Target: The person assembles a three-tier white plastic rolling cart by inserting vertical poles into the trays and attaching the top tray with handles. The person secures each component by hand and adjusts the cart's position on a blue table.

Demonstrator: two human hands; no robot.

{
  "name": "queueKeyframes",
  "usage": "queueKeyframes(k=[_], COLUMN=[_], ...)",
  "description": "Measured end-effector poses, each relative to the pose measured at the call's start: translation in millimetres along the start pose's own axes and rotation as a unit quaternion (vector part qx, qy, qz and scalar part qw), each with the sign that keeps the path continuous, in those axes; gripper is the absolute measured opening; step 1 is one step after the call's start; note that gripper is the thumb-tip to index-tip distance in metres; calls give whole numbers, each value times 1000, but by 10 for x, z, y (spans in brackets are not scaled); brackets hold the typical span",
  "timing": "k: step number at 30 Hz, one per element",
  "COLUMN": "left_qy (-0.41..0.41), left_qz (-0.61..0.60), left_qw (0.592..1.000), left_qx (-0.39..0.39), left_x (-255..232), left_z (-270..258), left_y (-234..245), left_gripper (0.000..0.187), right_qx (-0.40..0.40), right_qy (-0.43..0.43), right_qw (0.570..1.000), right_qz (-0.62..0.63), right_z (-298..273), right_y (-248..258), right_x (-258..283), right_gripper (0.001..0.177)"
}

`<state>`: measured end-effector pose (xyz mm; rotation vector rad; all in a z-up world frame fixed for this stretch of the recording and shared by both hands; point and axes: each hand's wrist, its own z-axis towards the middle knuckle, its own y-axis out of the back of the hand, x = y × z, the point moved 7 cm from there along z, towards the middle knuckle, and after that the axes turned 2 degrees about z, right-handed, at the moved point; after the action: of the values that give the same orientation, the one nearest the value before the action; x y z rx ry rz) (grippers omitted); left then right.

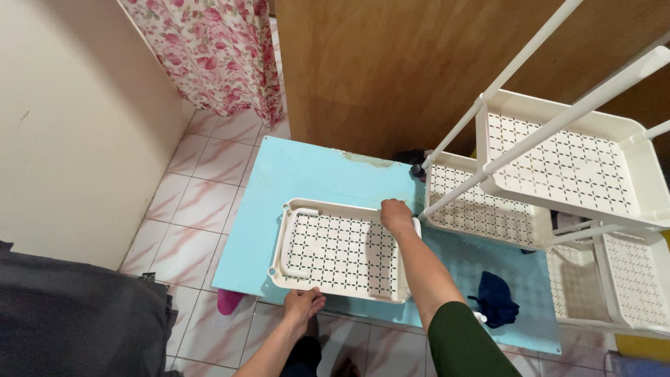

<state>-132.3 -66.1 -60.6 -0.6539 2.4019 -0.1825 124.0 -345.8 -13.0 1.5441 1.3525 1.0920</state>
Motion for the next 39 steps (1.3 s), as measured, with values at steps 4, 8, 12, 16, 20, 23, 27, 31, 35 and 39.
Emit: queueKeyframes(k=[4,8,12,16,20,23,27,31,35,39], left_qy=[-2,1,46,55,-196,-202,-207,-270,-281,-272], left_qz=[6,17,112,330,648,699,761,778,769,724], left_qw=[1000,1000,992,942,725,668,597,538,554,613], left_qx=[-11,-18,-20,17,-125,-157,-148,-177,-152,-159], left_x=[-24,-28,26,-167,-934,-1131,-1104,-1049,-992,-1015], left_z=[31,67,91,120,24,145,464,609,624,638], left_y=[1,-13,69,162,-30,-137,-175,-258,-250,-220], left_gripper=[25,27,37,62,41,40,38,19,17,21], right_qx=[21,10,1,-13,-76,-90,-75,-68,-66,-45], right_qy=[-13,-11,-2,-19,65,116,116,102,81,55], right_qw=[1000,1000,1000,999,993,984,978,972,967,966], right_qz=[6,5,3,32,57,104,159,199,231,247], right_z=[1,3,-23,-163,-499,-789,-1141,-1417,-1620,-1728], right_y=[-43,-50,-19,103,272,240,106,16,-84,-155], right_x=[-59,-73,-45,64,440,756,944,952,850,730], right_gripper=[26,26,29,37,30,32,29,27,29,31])
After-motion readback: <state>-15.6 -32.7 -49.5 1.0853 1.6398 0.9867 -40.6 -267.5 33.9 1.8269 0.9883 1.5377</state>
